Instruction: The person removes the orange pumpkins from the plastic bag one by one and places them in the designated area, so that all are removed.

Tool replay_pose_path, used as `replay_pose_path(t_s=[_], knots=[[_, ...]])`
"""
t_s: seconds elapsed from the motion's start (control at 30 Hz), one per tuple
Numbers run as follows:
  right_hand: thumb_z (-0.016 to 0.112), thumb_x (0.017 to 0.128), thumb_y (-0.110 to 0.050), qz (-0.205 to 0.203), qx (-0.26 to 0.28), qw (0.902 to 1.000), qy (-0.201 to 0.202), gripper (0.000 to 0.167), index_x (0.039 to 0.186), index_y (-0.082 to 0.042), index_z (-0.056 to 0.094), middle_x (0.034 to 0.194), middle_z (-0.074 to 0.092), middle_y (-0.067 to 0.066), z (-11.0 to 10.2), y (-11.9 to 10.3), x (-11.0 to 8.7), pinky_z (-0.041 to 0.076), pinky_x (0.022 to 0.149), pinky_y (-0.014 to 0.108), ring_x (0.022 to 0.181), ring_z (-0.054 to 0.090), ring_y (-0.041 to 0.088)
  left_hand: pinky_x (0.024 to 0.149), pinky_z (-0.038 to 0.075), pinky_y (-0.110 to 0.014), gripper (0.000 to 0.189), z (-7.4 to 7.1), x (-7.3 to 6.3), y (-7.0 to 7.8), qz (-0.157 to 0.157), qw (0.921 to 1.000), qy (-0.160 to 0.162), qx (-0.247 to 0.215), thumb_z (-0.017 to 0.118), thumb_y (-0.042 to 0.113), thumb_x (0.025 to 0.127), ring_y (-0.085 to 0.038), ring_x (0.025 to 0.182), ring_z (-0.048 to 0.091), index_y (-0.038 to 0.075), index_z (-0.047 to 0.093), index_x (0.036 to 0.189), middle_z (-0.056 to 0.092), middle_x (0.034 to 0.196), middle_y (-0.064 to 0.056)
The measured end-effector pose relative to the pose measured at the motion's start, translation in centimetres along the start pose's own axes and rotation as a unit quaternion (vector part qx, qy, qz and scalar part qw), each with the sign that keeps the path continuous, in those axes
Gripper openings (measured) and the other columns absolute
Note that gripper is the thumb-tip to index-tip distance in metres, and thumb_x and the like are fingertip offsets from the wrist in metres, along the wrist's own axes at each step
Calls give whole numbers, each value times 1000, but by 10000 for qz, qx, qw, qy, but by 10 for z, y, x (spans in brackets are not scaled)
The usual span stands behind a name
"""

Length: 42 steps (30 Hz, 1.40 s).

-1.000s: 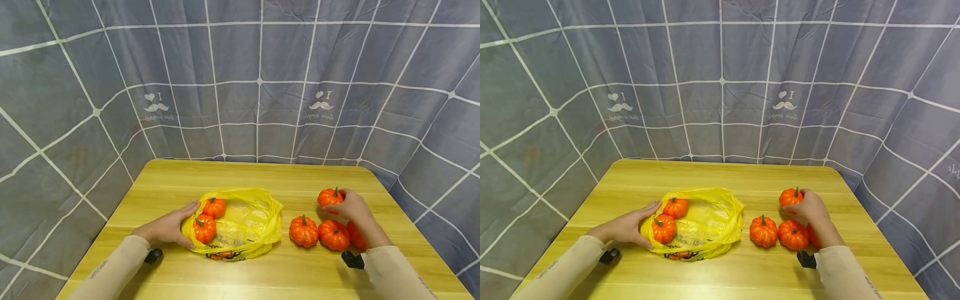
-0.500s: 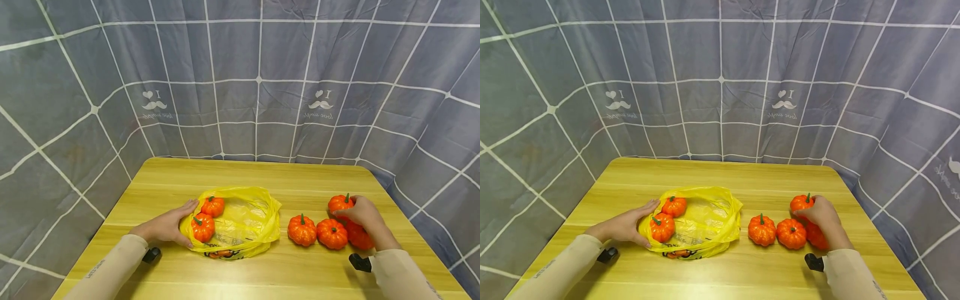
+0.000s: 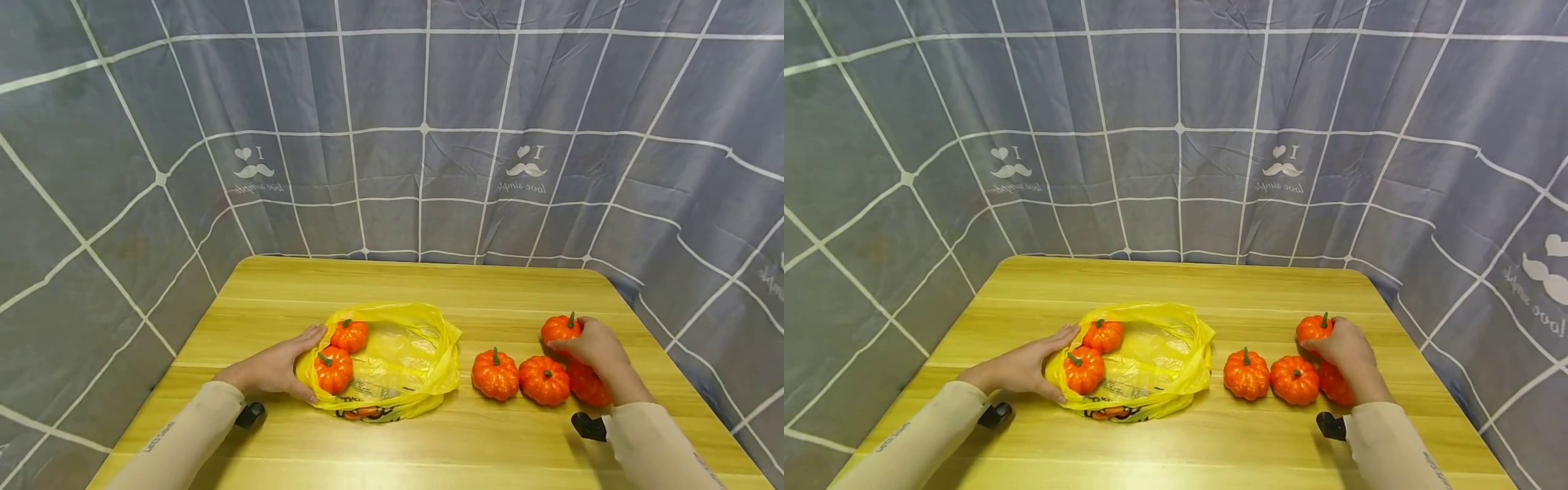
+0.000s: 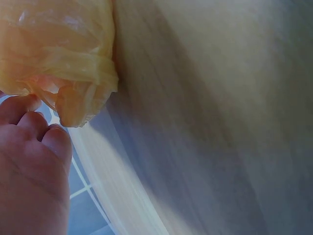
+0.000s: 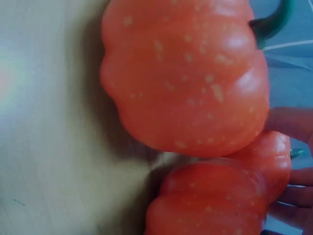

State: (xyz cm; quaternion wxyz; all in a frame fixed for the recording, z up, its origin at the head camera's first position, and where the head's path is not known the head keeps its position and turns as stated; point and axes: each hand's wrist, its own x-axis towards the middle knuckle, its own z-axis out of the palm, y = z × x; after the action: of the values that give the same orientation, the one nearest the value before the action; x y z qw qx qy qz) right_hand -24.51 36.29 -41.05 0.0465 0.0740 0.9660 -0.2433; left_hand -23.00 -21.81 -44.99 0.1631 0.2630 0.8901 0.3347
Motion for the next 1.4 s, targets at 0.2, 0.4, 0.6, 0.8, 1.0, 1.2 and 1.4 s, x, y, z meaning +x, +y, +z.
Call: replay_pose_path(t_s=[0.2, 0.4, 0.6, 0.8, 1.0, 1.2, 1.4], knots=[[78, 85, -39, 74, -222, 9996, -134, 90, 130, 27, 36, 123, 49, 46, 1, 0, -2, 41, 95, 66, 107, 51, 57, 116, 11, -63, 129, 0, 0, 1, -32, 10000, -12, -13, 94, 42, 66, -37, 152, 2, 4, 16, 161, 6, 167, -17], [76, 86, -41, 85, -257, 9994, -199, 89, 128, 26, 36, 119, 50, 44, 1, 0, -2, 42, 93, 65, 106, 51, 57, 117, 12, -61, 127, -1, -1, 3, -31, 9999, -15, 103, 93, 43, 67, -36, 152, 3, 4, 17, 161, 7, 167, -16], [74, 88, -42, 116, -80, 9997, -194, 100, 140, 27, 23, 133, 37, 50, -1, 1, -2, 36, 101, 68, 119, 41, 63, 116, 11, -62, 127, -2, 0, 3, -57, 9999, -33, 109, 93, 43, 67, -36, 152, 3, 5, 17, 161, 7, 167, -16], [75, 85, -55, -250, 266, 9974, 617, 119, 151, 19, 10, 146, 21, 49, -4, -10, -1, 25, 105, 73, 131, 24, 66, 117, 12, -61, 127, -1, 0, 3, -23, 9999, -42, 165, 93, 43, 67, -36, 152, 3, 5, 17, 161, 7, 167, -16], [76, 79, -64, -584, 363, 9931, 945, 126, 154, 15, 12, 150, 20, 45, -5, -28, -2, 24, 104, 75, 134, 21, 64, 116, 12, -62, 127, -1, 1, 2, 46, 9998, -35, 208, 92, 43, 68, -37, 152, 3, 4, 16, 161, 7, 167, -18], [80, 76, -62, -813, 492, 9913, 911, 127, 155, 12, 14, 151, 20, 44, -3, -44, -4, 24, 104, 74, 136, 21, 63, 116, 12, -62, 127, 0, 1, 1, 43, 9998, -41, 196, 92, 44, 68, -37, 152, 3, 4, 16, 161, 7, 167, -18], [81, 76, -61, -1089, 693, 9872, 941, 122, 157, 7, 19, 153, 24, 41, 4, -66, -10, 26, 106, 72, 138, 24, 59, 117, 12, -62, 127, 0, 0, 3, 31, 9998, -43, 187, 93, 43, 68, -36, 152, 3, 5, 16, 161, 7, 167, -17]])
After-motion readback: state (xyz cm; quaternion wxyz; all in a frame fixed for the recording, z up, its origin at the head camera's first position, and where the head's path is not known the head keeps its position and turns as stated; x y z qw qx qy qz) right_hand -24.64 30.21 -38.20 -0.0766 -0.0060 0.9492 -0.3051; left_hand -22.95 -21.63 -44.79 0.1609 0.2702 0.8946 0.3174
